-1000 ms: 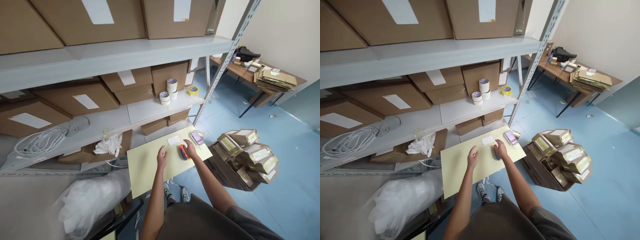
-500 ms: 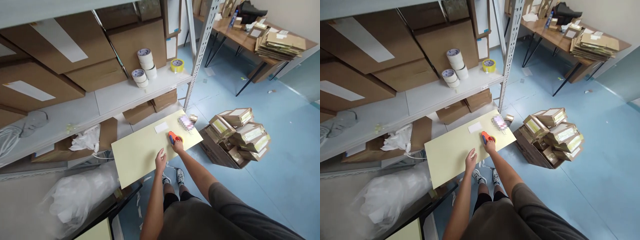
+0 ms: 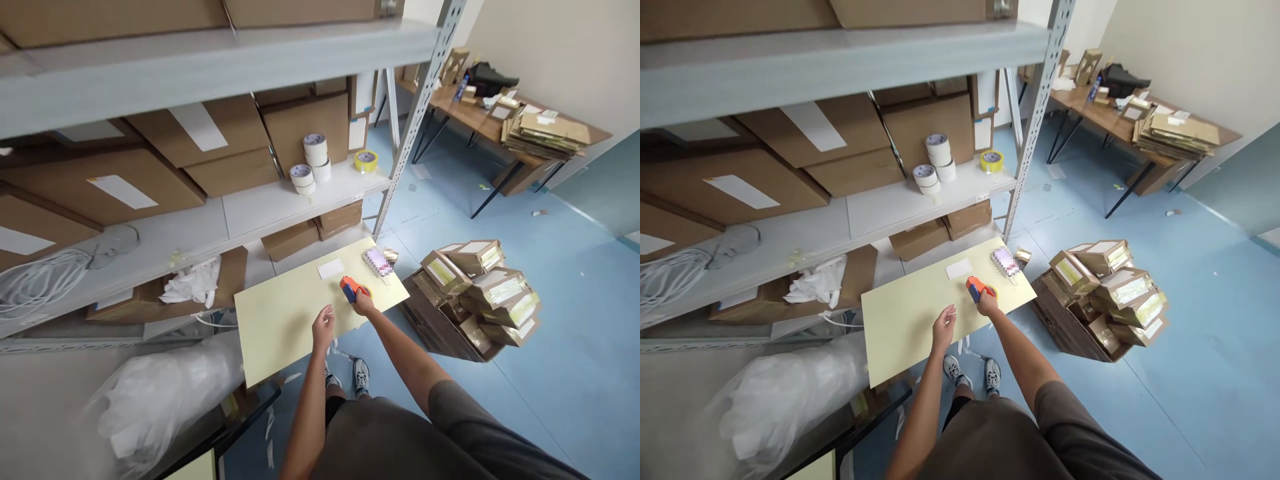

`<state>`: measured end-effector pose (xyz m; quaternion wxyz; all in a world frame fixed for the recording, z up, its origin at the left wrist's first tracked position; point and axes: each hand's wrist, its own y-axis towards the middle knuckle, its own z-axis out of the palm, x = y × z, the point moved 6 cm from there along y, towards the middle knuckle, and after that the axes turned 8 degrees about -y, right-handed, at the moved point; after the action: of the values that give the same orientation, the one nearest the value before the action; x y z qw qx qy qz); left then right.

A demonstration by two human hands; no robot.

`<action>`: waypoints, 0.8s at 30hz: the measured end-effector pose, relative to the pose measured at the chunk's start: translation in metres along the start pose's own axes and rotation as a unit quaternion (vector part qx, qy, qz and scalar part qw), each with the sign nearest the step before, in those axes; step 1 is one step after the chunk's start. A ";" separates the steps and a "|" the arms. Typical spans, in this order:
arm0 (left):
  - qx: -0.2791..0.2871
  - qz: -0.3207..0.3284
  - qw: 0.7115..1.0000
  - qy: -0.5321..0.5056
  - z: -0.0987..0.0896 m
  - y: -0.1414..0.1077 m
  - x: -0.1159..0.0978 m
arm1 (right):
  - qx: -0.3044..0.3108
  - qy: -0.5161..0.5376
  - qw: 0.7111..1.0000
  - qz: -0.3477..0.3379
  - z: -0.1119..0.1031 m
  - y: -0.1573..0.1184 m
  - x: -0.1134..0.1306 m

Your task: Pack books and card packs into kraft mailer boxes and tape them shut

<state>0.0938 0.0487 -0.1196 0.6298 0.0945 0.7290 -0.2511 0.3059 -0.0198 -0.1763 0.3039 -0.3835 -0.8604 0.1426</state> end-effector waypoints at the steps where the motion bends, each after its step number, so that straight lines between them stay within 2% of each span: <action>1: -0.002 0.006 1.000 -0.001 -0.006 0.004 -0.008 | -0.014 -0.004 1.000 -0.014 -0.009 -0.005 0.010; 4: -0.008 0.031 0.999 -0.010 -0.027 0.017 -0.039 | -0.077 0.007 0.995 -0.068 -0.043 -0.020 0.045; 7: -0.016 0.065 0.997 -0.024 -0.053 0.033 -0.081 | -0.167 0.029 0.969 -0.181 -0.085 -0.040 0.089; 11: -0.022 0.145 0.989 -0.030 -0.093 0.051 -0.159 | -0.255 0.051 0.900 -0.351 -0.137 -0.077 0.145; 15: 0.020 0.264 0.964 -0.015 -0.124 0.054 -0.245 | -0.279 0.058 0.866 -0.412 -0.174 -0.107 0.188; 17: 0.061 0.305 0.950 0.004 -0.133 0.051 -0.278 | -0.276 0.059 0.857 -0.432 -0.186 -0.117 0.206; 20: 0.116 0.337 0.934 0.034 -0.143 0.045 -0.308 | -0.273 0.059 0.851 -0.445 -0.197 -0.126 0.226; 24: 0.152 0.346 0.923 0.072 -0.149 0.039 -0.321 | -0.280 0.062 0.846 -0.450 -0.202 -0.129 0.242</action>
<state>0.0420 0.2117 0.1924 0.6013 0.4532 0.6475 -0.1177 0.2332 0.0771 0.1417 0.2666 -0.0311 -0.9214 -0.2810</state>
